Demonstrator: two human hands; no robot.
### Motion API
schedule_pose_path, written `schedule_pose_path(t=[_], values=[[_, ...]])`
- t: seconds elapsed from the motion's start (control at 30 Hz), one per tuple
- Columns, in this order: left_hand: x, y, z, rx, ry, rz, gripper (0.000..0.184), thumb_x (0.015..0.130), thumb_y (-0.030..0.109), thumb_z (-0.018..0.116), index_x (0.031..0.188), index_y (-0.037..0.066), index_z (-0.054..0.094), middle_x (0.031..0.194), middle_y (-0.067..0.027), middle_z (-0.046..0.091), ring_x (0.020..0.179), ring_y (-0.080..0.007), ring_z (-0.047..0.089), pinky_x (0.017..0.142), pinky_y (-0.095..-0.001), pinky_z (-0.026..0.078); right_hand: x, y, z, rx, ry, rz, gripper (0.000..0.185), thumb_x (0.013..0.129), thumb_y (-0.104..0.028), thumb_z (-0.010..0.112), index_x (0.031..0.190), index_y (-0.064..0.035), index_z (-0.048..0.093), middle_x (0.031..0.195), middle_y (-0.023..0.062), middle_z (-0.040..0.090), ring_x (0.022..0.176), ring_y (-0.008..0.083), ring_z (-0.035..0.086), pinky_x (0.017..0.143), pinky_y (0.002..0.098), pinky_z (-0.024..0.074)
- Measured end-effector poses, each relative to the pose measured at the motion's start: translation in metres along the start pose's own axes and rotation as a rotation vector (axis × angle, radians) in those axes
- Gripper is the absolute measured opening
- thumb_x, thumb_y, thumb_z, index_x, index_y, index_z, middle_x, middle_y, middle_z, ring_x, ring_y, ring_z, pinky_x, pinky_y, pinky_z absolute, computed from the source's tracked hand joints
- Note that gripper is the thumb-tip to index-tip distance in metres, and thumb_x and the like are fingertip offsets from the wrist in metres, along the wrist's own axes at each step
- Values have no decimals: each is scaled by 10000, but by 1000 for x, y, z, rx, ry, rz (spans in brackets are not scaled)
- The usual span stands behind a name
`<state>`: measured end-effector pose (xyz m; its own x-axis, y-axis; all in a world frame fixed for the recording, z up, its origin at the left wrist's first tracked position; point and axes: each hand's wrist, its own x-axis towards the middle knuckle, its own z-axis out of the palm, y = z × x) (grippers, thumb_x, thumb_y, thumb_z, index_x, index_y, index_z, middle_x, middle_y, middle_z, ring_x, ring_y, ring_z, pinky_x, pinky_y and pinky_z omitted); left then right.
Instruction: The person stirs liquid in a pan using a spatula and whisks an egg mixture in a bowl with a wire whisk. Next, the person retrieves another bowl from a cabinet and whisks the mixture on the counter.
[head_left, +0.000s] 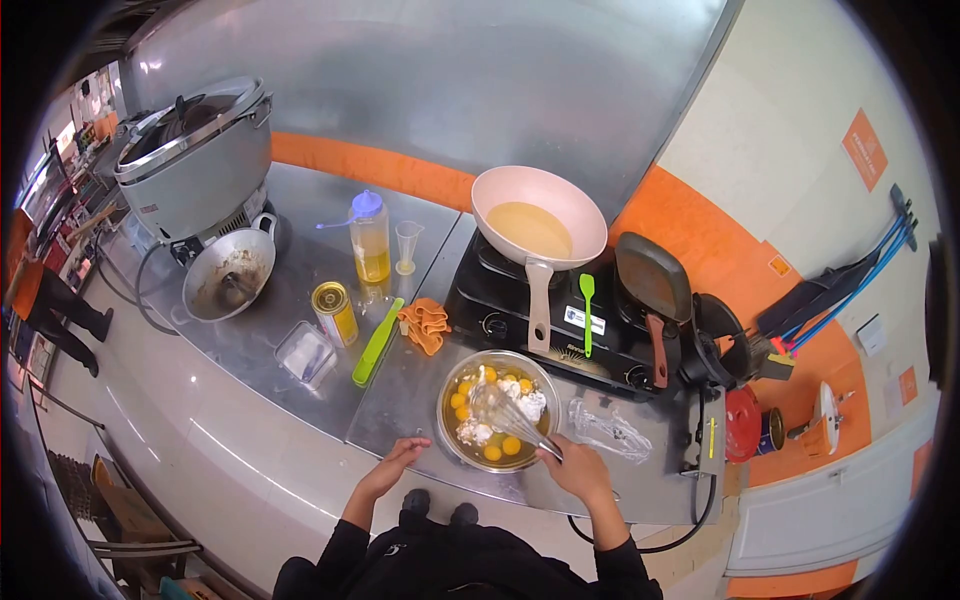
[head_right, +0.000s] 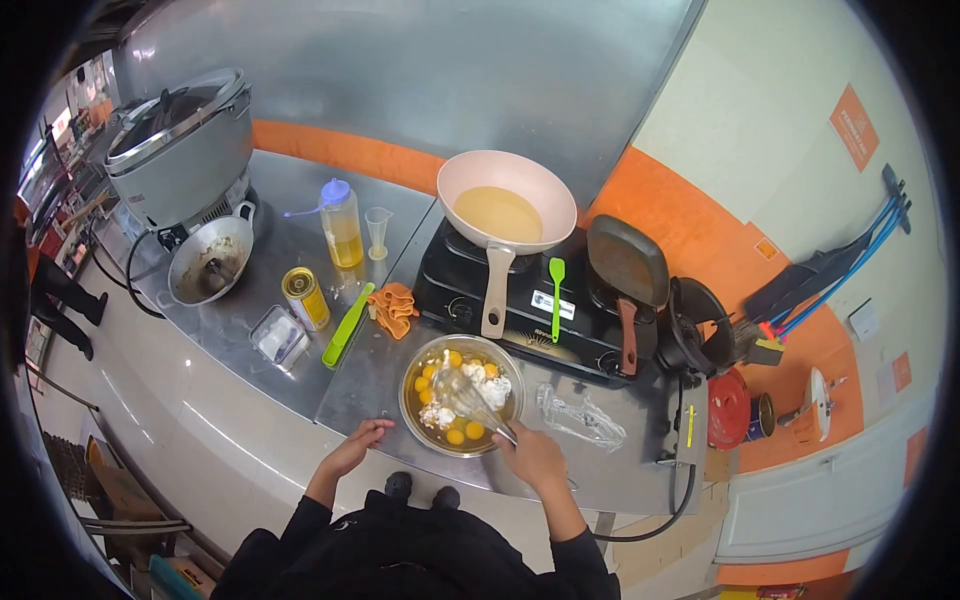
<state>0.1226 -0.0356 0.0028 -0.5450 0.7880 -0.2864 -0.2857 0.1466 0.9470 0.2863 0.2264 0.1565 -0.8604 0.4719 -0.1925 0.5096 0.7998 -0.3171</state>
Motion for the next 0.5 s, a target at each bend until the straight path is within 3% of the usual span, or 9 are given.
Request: schedule_pose_path(t=[0.2,0.3,0.5], values=[[-1,0,0,12,-2,2,343,914,311,395,1186,126,492,1198,-24,395,1126,-143,333,920,-278,283,-7,3,-2,140,-47,92,372,824,-396,508,1051,-106,563,736,188,606,741,372,586,668,435,456],[1,0,-1,22,-7,2,343,915,309,392,1187,126,491,1198,-23,397,1127,-141,334,923,-279,281,-18,11,-14,251,-148,-16,359,817,-398,526,1013,-103,582,699,174,598,692,364,584,632,415,449],[2,-3,-2,19,-4,-6,334,904,306,416,1167,119,499,1186,-55,391,1152,-175,333,958,-300,281,-51,-4,-66,346,54,83,298,815,-335,563,980,-88,587,664,155,575,592,321,565,572,361,428]])
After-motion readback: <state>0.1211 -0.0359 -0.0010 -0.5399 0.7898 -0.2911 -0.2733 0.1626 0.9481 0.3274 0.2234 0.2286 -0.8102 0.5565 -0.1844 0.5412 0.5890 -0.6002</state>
